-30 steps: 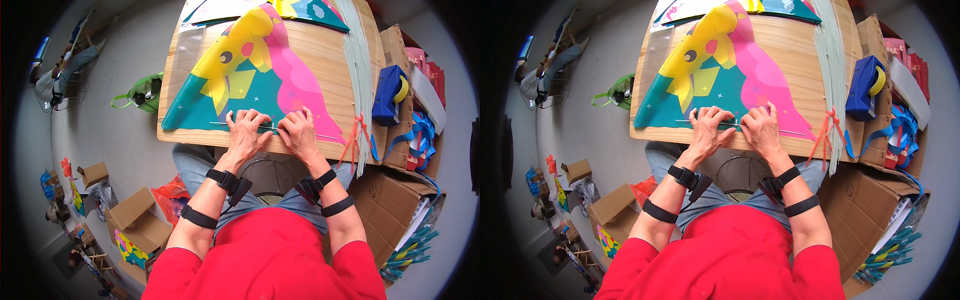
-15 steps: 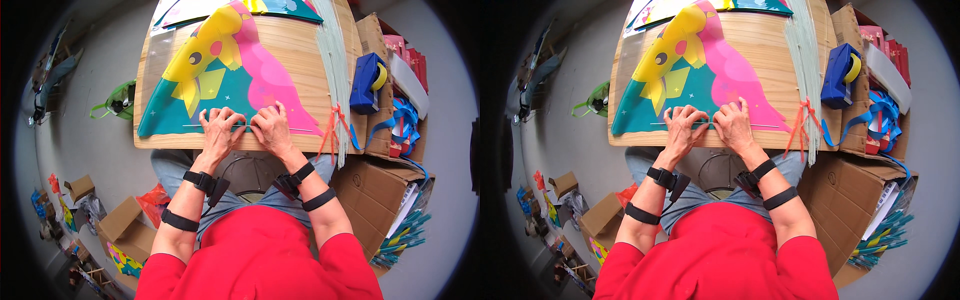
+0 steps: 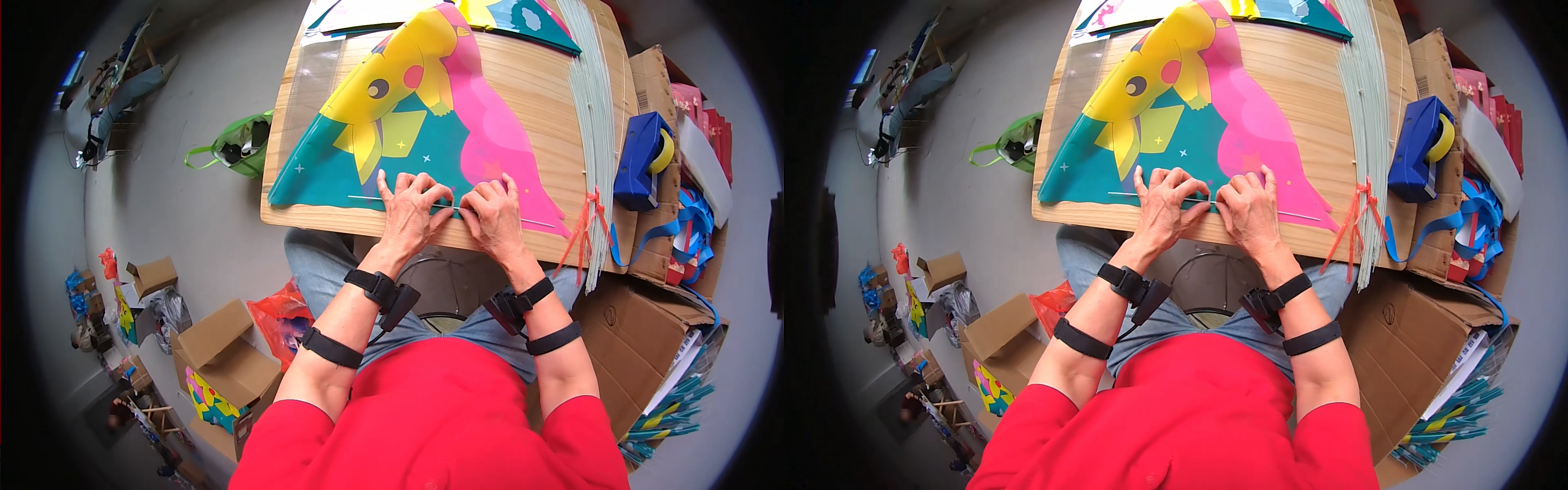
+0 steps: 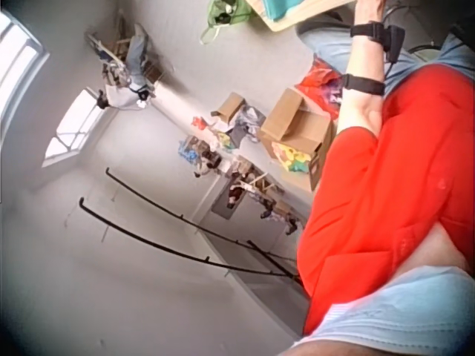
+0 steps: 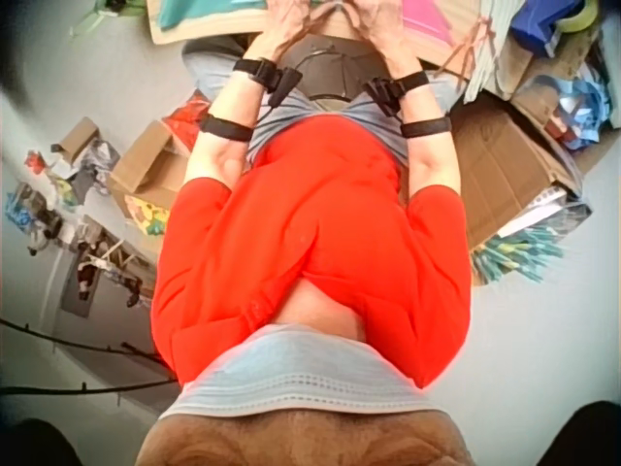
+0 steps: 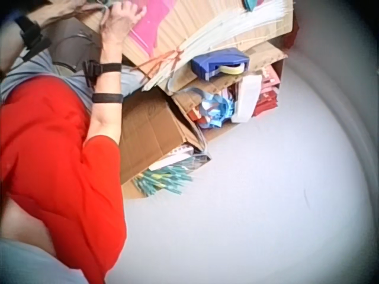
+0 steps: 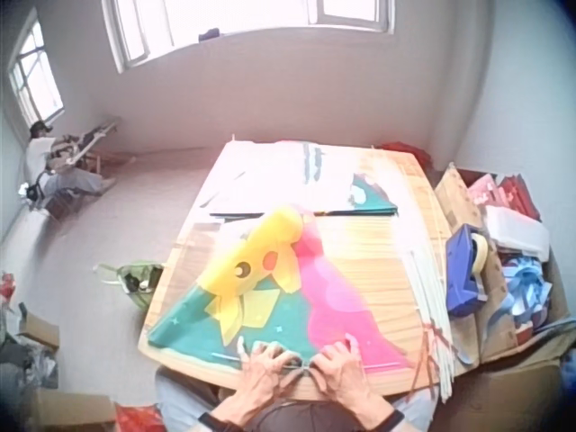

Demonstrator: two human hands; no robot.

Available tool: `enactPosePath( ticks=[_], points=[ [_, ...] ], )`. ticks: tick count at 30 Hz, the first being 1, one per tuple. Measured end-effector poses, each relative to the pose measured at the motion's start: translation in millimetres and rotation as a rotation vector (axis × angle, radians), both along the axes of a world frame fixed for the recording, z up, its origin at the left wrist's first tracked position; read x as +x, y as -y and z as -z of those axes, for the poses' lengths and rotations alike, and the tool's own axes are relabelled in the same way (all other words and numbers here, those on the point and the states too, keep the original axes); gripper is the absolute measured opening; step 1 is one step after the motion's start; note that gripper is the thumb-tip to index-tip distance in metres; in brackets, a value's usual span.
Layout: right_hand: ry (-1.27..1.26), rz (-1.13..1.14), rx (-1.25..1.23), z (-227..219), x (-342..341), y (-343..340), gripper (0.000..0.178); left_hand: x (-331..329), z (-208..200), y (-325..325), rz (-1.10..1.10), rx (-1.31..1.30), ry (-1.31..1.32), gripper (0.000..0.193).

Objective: The person sits on the floor and assembles a Pikachu-themed kite by inserting a thin rod into a sleeve on the kite's surface. They secure the rod in place using red string and blue tape, then lift the kite to inspect the alignment.

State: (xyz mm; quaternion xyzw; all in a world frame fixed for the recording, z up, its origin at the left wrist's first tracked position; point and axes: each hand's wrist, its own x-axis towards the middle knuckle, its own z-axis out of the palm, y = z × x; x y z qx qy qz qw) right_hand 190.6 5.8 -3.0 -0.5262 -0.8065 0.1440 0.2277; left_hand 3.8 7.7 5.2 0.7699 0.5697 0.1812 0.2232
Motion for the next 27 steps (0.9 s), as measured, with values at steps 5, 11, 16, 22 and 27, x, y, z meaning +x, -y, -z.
enactPosePath(
  ticks=[5,11,16,22,27],
  points=[
    [0.000,-0.002,-0.013,-0.2,-1.7,0.1,0.009,-1.7,-0.1,0.3,-0.004,-0.008,0.008,0.023],
    [0.000,-0.008,-0.003,1.5,0.5,-0.6,0.010,-3.0,1.0,0.8,-0.003,-0.022,0.045,0.026],
    [0.002,-0.006,0.003,1.3,-0.6,-1.1,0.010,-3.0,-2.1,1.1,-0.003,-0.024,0.039,0.028],
    [0.008,-0.002,0.013,2.5,-0.8,-1.0,0.011,-0.9,-0.8,1.5,-0.004,0.004,0.014,0.025],
    [0.003,0.003,0.010,1.6,-1.2,-0.4,0.010,-0.8,-2.8,0.9,-0.001,-0.004,0.009,0.020]
  ],
)
